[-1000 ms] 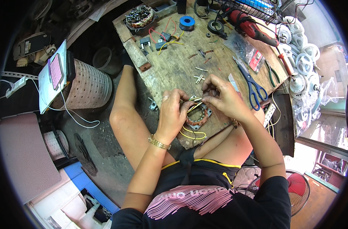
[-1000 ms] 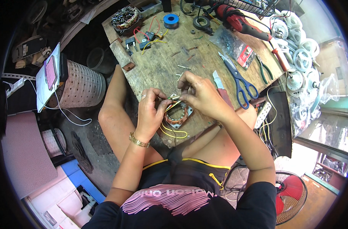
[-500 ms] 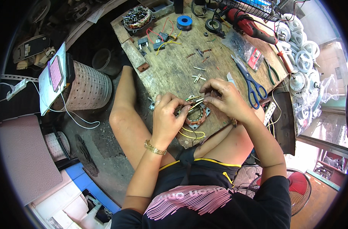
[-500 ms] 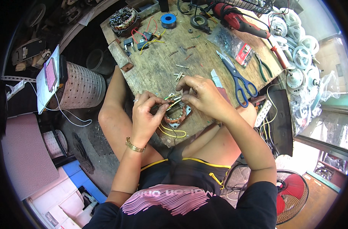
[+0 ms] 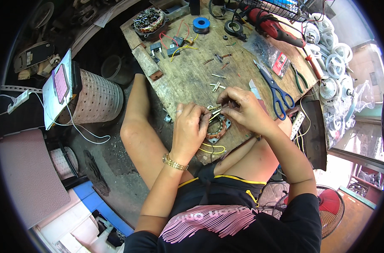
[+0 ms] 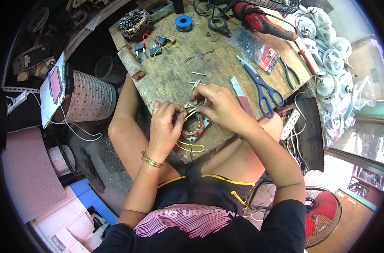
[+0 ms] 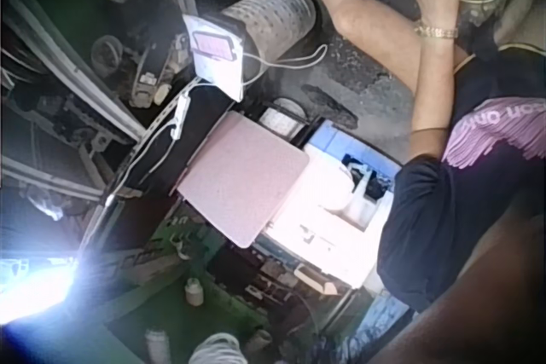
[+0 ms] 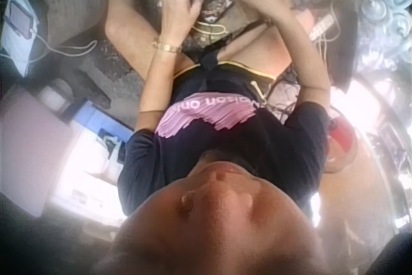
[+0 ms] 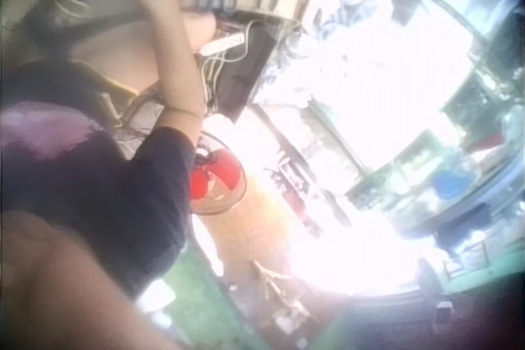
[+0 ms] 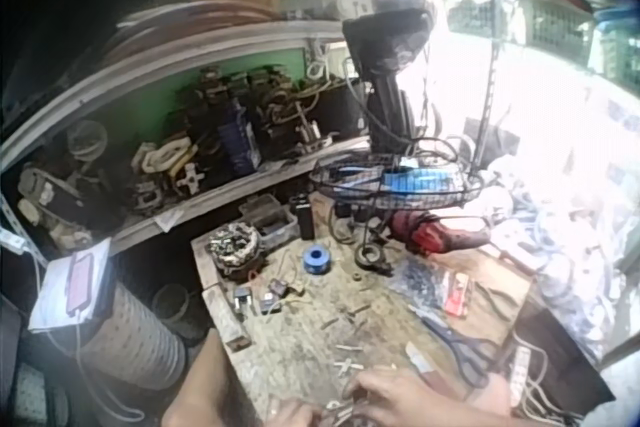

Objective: The person repairs a motor stator by hand. They thread wires through the stator core, trim excess material with scissors, and handle the stator assembly on a wooden table.

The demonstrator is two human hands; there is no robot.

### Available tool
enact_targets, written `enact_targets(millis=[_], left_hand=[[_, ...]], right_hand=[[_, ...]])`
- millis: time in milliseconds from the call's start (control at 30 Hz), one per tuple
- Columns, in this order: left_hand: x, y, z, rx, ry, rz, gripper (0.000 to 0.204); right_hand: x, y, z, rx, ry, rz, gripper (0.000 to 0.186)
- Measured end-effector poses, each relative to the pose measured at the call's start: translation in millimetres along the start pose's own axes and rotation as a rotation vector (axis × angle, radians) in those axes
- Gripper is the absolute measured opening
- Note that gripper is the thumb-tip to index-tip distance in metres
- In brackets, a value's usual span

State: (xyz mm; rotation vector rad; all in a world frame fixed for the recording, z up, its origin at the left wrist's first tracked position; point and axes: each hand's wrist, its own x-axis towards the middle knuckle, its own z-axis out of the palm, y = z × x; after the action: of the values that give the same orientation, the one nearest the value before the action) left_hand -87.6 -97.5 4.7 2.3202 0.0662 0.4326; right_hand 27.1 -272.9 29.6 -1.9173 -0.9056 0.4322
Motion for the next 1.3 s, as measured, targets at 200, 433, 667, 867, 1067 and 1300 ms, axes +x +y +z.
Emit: enact_targets(millis=[200, 433, 667, 867, 1067, 1300], left_hand=[[-4.0, -2.1, -6.2, 0.011, -0.006, -0.014, 0.007], [-21.4, 0.1, -22.4, 0.071, 0.04, 0.025, 0.018], [-19.2, 15.0, -12.7, 0.16, 0.06, -0.039, 0.016], [-16.2, 14.2, -7.8, 0.111, 0.121, -0.036, 0.013], [2.7, 8.8, -2.3, -0.144, 0.131, -0.095, 0.022], [36.2, 6.0, -4.0, -1.078, -0.006, -0.239, 0.016]], right_hand=[[-3.8, 7.5, 4.4, -0.001, 0.021, -0.037, 0.031], [5.8, 19.1, -18.3, 0.07, 0.224, 0.124, 0.024], [36.0, 48.0, -18.3, -0.488, 0.239, 0.042, 0.016], [56.3, 63.2, -2.9, -0.636, 0.196, 0.011, 0.02], [41.4, 46.4, -16.6, -0.066, 0.16, 0.172, 0.02], [25.2, -22.9, -32.3, 0.529, -0.122, 0.378, 0.026]])
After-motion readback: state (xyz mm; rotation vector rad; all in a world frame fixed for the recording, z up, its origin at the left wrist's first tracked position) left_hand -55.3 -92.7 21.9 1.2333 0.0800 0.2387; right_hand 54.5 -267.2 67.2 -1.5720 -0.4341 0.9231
